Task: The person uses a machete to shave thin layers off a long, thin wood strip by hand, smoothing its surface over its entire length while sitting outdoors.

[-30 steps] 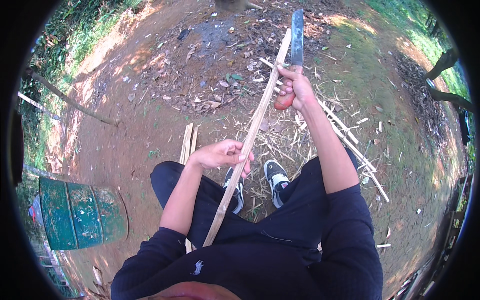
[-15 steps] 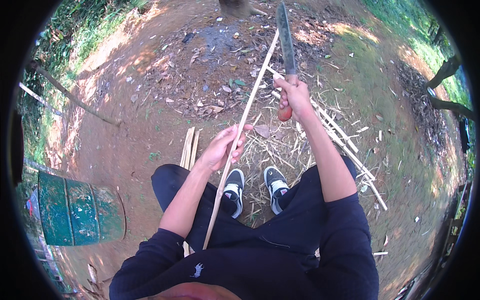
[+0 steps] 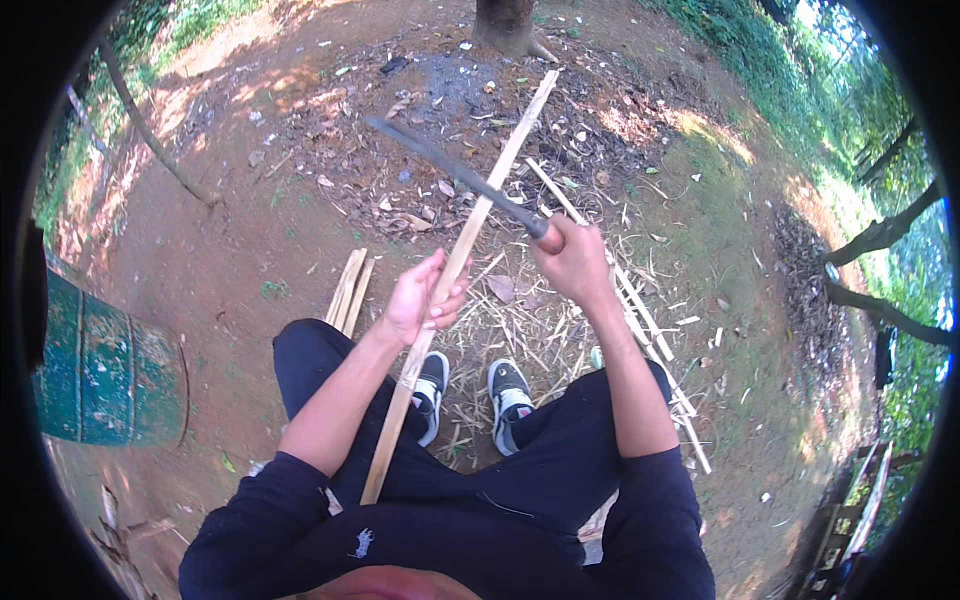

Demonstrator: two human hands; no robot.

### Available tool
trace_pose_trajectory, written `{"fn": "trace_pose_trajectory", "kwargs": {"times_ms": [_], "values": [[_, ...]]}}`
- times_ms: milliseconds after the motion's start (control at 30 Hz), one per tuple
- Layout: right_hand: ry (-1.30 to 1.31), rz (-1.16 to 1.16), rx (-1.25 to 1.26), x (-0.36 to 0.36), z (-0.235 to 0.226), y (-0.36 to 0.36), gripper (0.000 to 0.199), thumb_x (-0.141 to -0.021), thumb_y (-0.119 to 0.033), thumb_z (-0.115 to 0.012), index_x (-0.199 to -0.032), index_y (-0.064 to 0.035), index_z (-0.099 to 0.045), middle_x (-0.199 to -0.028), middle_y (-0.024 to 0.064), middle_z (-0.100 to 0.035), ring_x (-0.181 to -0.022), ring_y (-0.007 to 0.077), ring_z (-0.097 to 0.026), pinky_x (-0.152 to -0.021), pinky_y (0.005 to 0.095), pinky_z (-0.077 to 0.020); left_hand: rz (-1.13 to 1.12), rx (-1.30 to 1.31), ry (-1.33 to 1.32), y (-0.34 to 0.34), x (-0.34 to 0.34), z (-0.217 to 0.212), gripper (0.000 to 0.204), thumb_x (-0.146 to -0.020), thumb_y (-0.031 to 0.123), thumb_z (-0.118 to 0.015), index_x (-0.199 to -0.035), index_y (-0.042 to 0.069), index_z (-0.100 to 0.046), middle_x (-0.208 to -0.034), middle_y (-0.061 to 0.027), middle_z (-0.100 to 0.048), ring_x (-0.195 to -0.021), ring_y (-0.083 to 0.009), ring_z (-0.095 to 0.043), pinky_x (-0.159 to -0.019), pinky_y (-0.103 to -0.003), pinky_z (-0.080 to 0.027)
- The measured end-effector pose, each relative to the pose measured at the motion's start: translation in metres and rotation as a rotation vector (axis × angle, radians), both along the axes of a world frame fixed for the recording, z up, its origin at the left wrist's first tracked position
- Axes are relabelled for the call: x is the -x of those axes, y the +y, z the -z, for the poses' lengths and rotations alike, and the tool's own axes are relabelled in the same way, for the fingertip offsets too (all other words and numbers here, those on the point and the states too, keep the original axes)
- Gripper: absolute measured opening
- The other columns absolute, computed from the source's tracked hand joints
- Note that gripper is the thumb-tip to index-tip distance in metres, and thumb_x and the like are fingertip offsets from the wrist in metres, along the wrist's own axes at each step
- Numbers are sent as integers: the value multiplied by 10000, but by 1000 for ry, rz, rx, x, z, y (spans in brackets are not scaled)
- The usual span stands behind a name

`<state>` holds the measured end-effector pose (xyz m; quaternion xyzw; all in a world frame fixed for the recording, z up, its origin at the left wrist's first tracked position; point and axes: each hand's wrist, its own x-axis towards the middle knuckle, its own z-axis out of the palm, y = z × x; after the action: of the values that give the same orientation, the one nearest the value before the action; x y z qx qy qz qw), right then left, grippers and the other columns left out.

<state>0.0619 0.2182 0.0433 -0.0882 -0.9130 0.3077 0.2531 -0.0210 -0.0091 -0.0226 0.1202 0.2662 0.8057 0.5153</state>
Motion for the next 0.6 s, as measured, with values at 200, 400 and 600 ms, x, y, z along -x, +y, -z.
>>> {"fn": "trace_pose_trajectory", "kwargs": {"times_ms": [200, 400, 600], "values": [[-4, -6, -153, -1, 45, -29, 145, -745, -108, -698, -717, -9, -596, -566, 171, -562, -527, 305, -615, -534, 390, -467, -152, 261, 151, -10, -3, -18, 295, -1076, 336, -331, -1116, 85, -482, -783, -19, -550, -491, -70, -485, -353, -202, -383], [19, -112, -51, 4, 54, -37, 125, -719, -85, -741, -761, -23, -641, -609, 160, -609, -554, 312, -633, -536, 375, -477, -21, 163, 99, -7, 0, -6, 269, -1065, 319, -361, -999, 93, -490, -677, -6, -522, -389, -58, -408, -343, -197, -353], [118, -171, -213, 6, 64, -28, 132, -710, -77, -755, -777, -38, -648, -634, 135, -630, -560, 307, -638, -529, 369, -489, -28, 101, 49, -3, -3, 4, 276, -1054, 282, -375, -916, 74, -493, -607, 7, -470, -382, -51, -404, -337, -206, -342]]}}
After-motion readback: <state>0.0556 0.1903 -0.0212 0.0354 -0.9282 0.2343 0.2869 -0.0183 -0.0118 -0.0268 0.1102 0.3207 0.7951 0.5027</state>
